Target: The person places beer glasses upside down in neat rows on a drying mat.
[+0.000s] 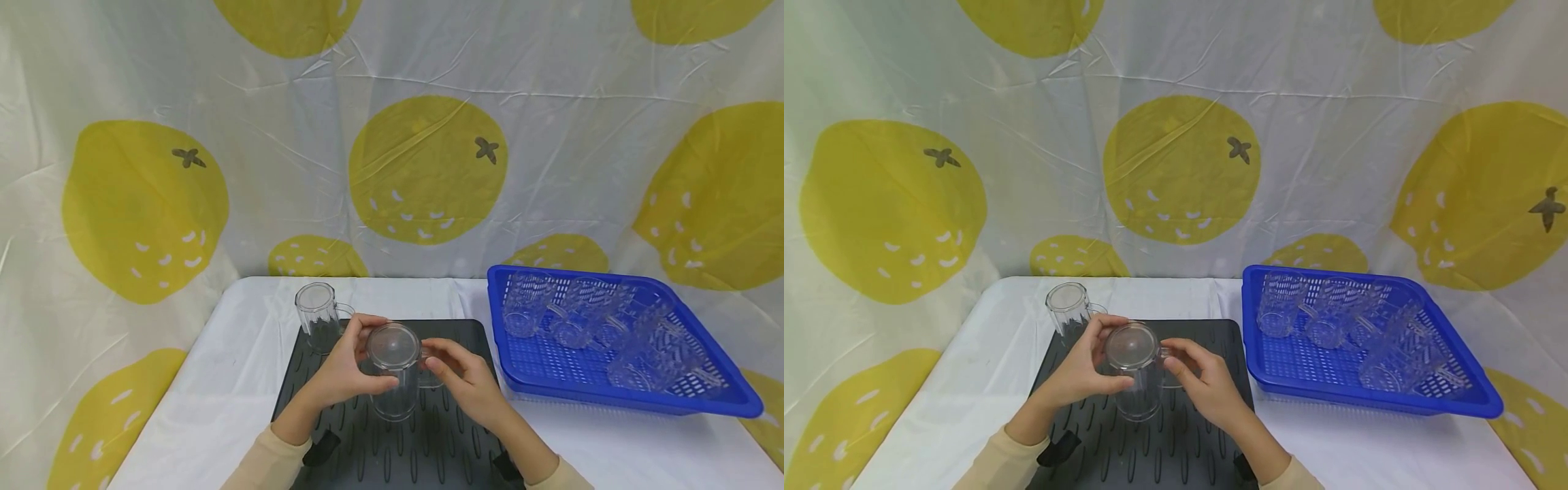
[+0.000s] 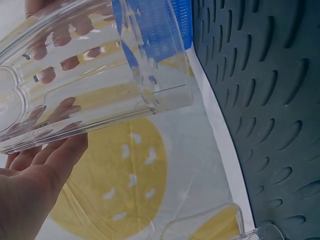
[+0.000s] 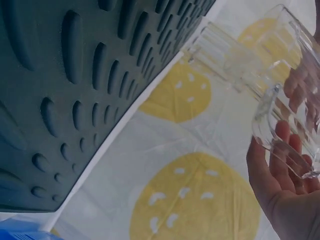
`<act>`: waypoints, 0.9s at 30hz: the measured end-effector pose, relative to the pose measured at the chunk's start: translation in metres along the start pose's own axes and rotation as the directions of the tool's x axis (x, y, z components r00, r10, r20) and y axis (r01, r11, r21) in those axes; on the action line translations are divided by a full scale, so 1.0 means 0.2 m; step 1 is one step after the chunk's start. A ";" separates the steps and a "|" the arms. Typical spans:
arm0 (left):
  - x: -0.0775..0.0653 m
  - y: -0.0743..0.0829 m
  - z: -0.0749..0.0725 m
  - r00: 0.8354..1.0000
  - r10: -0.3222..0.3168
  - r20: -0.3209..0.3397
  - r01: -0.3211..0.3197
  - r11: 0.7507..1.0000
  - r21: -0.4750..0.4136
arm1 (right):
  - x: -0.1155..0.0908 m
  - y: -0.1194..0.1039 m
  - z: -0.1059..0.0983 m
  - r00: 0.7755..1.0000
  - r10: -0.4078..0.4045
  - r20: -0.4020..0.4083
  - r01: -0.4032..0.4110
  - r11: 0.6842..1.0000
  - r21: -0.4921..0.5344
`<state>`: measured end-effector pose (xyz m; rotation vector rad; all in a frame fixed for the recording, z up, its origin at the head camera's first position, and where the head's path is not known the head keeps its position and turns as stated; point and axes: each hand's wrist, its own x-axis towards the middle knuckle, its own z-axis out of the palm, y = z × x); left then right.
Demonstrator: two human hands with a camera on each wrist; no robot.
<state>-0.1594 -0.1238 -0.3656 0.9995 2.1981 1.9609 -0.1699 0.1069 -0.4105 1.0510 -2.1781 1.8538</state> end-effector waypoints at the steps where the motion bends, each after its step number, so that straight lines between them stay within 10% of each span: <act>1: 0.00 0.00 0.00 1.000 -0.005 0.003 0.005 1.000 -0.001 | 0.00 0.00 0.00 1.000 0.005 0.001 -0.005 1.000 -0.008; 27: 0.05 -0.31 -0.06 0.999 -0.048 0.001 0.048 0.993 -0.106 | 0.09 0.12 -0.01 0.985 0.172 -0.015 -0.172 0.985 -0.030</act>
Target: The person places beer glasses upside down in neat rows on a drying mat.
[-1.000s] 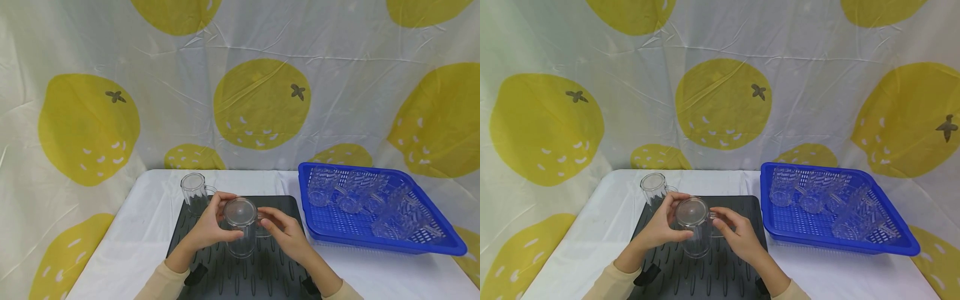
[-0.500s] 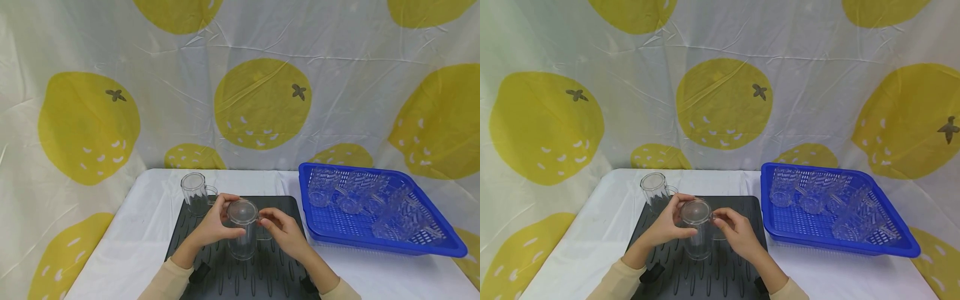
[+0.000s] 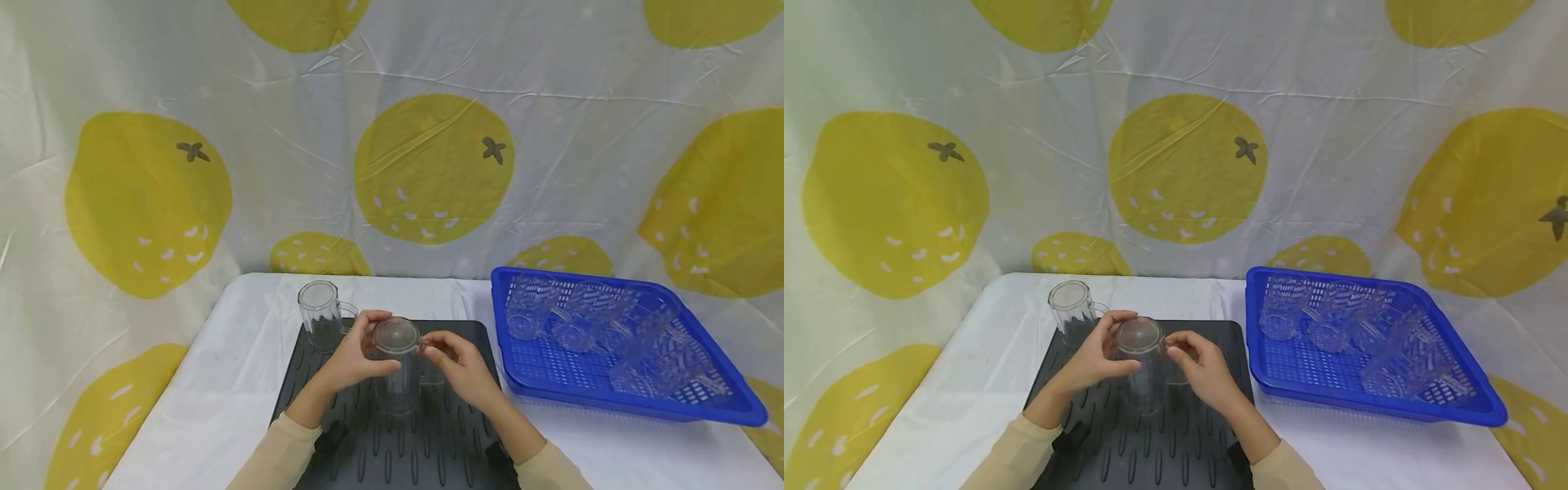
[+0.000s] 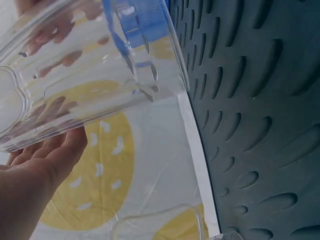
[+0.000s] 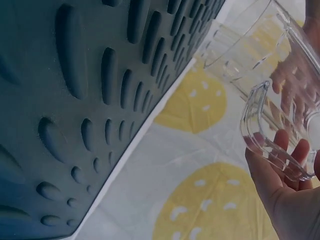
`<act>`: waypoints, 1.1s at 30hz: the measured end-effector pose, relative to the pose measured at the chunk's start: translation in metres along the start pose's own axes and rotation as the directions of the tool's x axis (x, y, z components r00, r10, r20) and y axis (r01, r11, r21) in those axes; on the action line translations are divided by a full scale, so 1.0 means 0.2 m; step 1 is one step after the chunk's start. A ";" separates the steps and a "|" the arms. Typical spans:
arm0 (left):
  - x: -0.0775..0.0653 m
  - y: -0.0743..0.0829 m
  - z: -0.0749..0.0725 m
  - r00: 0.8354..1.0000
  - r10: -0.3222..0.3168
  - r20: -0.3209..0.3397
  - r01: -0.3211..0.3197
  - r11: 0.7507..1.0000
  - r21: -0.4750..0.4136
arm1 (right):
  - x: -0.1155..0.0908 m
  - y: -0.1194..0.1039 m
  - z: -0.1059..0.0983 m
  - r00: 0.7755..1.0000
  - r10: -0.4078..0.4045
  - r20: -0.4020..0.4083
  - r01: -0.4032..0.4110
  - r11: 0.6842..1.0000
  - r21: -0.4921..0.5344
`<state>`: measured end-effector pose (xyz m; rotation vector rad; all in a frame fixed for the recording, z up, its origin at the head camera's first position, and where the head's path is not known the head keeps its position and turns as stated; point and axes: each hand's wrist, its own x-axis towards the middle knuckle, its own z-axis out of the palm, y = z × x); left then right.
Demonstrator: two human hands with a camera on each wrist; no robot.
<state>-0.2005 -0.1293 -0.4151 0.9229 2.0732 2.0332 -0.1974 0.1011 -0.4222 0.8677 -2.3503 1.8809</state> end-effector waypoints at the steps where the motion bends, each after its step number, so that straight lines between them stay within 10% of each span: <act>1: 0.01 0.00 -0.01 1.000 0.002 0.001 -0.002 1.000 -0.002 | 0.01 0.01 0.00 1.000 -0.012 -0.003 0.012 1.000 0.003; 16: 0.12 0.07 -0.07 0.999 -0.034 0.039 0.036 0.997 -0.061 | 0.16 -0.04 0.02 0.997 -0.056 -0.046 0.058 0.997 0.042; 24: 0.17 0.03 -0.09 0.998 -0.066 0.008 0.066 0.992 -0.106 | 0.23 0.12 0.02 0.996 -0.038 -0.076 0.042 0.998 0.055; 33: 0.22 -0.10 -0.15 0.996 -0.083 -0.015 0.081 0.991 -0.103 | 0.26 0.03 0.04 0.997 -0.012 -0.082 0.018 0.997 0.073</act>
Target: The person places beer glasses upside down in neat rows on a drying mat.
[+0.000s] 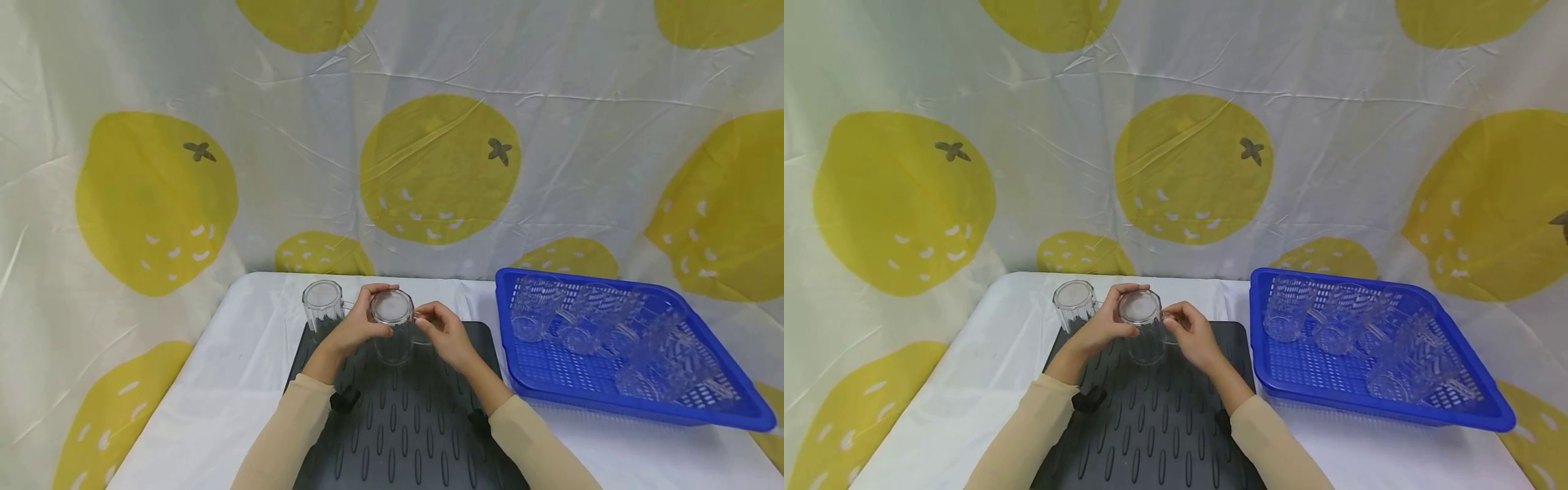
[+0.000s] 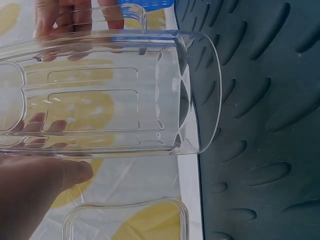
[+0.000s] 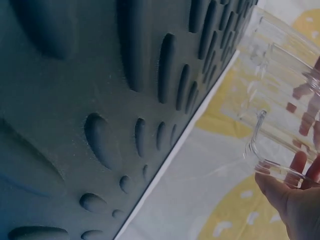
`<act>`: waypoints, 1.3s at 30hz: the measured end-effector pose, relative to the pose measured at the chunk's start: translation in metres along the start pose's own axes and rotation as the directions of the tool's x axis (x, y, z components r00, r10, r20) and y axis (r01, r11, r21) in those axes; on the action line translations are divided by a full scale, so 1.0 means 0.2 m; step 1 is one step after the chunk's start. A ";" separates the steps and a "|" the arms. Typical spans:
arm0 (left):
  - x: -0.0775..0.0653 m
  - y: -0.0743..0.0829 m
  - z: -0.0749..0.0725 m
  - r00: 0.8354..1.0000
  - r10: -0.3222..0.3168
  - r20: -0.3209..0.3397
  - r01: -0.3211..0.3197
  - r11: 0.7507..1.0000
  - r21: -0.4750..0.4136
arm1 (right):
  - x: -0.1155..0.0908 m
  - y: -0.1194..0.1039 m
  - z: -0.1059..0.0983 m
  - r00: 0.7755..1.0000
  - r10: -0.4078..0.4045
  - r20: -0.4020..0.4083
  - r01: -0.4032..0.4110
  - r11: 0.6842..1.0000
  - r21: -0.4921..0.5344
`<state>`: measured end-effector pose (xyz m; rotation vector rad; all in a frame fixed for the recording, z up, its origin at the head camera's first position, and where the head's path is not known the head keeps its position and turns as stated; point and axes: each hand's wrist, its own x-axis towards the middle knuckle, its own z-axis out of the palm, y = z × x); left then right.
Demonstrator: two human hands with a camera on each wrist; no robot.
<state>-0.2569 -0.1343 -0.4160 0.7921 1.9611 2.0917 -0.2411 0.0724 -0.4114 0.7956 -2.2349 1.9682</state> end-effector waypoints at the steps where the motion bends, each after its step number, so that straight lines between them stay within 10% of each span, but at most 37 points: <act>1: 0.00 0.00 0.00 1.000 -0.004 -0.002 0.004 1.000 0.000 | 0.00 0.00 0.00 1.000 0.000 0.000 0.000 1.000 -0.003; 22: 0.02 -0.07 -0.06 0.998 0.027 -0.061 -0.024 0.998 0.051 | 0.09 0.09 0.05 0.996 0.089 -0.023 -0.088 0.996 0.019; 39: 0.01 0.07 0.02 0.992 -0.065 -0.108 0.078 0.990 0.120 | 0.12 0.32 0.02 0.995 0.097 0.007 -0.097 0.994 0.058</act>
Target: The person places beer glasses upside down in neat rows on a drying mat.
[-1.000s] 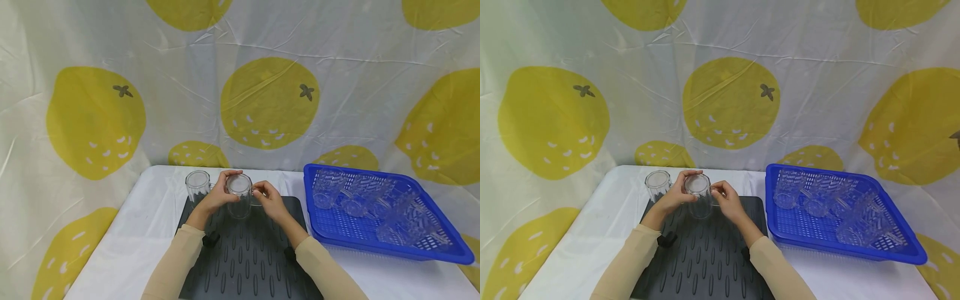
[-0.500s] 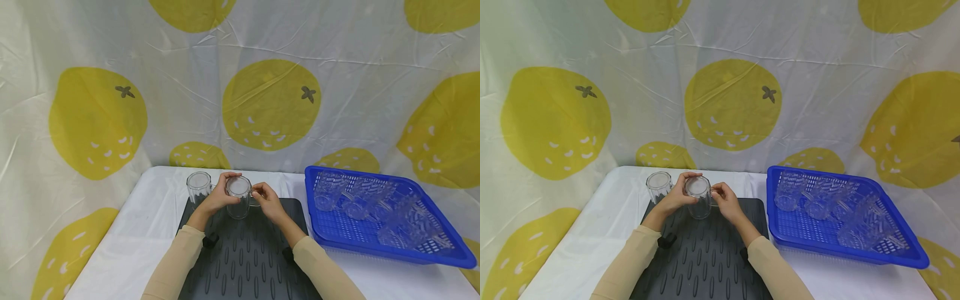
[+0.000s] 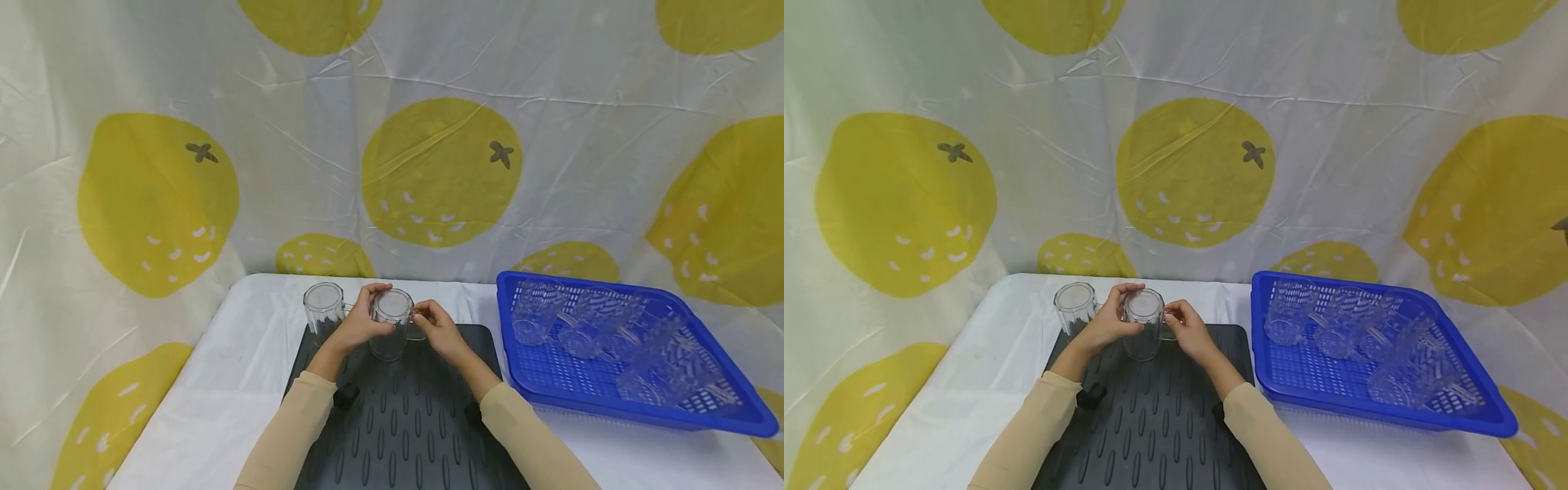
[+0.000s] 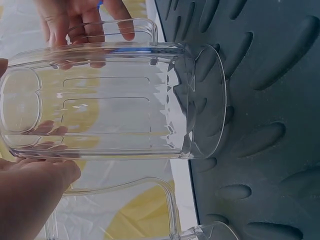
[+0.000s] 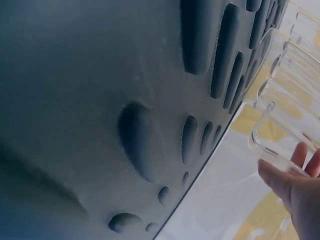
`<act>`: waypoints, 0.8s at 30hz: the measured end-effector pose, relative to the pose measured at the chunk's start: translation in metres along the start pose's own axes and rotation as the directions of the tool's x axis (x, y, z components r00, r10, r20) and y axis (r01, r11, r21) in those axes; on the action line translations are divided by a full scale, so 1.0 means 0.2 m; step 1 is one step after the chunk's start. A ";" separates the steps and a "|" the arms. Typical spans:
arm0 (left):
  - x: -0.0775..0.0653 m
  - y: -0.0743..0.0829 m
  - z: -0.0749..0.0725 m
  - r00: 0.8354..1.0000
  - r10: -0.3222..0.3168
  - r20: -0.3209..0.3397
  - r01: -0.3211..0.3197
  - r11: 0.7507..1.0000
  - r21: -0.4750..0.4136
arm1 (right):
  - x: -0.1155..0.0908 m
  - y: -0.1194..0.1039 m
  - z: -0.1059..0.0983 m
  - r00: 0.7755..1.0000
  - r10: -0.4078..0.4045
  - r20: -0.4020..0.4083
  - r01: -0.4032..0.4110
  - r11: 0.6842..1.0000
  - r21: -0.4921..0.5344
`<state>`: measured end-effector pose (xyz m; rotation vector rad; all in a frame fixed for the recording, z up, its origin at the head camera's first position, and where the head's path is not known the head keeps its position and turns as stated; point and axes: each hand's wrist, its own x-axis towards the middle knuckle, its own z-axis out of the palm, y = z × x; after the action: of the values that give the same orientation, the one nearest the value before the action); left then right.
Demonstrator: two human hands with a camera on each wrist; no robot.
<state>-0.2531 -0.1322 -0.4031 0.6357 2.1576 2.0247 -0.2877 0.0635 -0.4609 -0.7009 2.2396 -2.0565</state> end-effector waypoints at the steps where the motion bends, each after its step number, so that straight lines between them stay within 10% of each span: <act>1: 0.00 0.00 0.00 1.000 0.000 0.001 0.000 1.000 0.000 | 0.00 0.00 0.00 1.000 0.005 0.005 -0.005 1.000 0.006; 24: -0.01 0.09 0.01 0.996 0.079 -0.030 -0.079 0.997 0.003 | -0.08 -0.25 -0.02 0.996 0.078 0.030 -0.074 0.990 -0.121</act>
<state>-0.2472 -0.1311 -0.3869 0.7063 2.1842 2.0845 -0.2586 0.0711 -0.4167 -0.6418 2.3470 -1.8749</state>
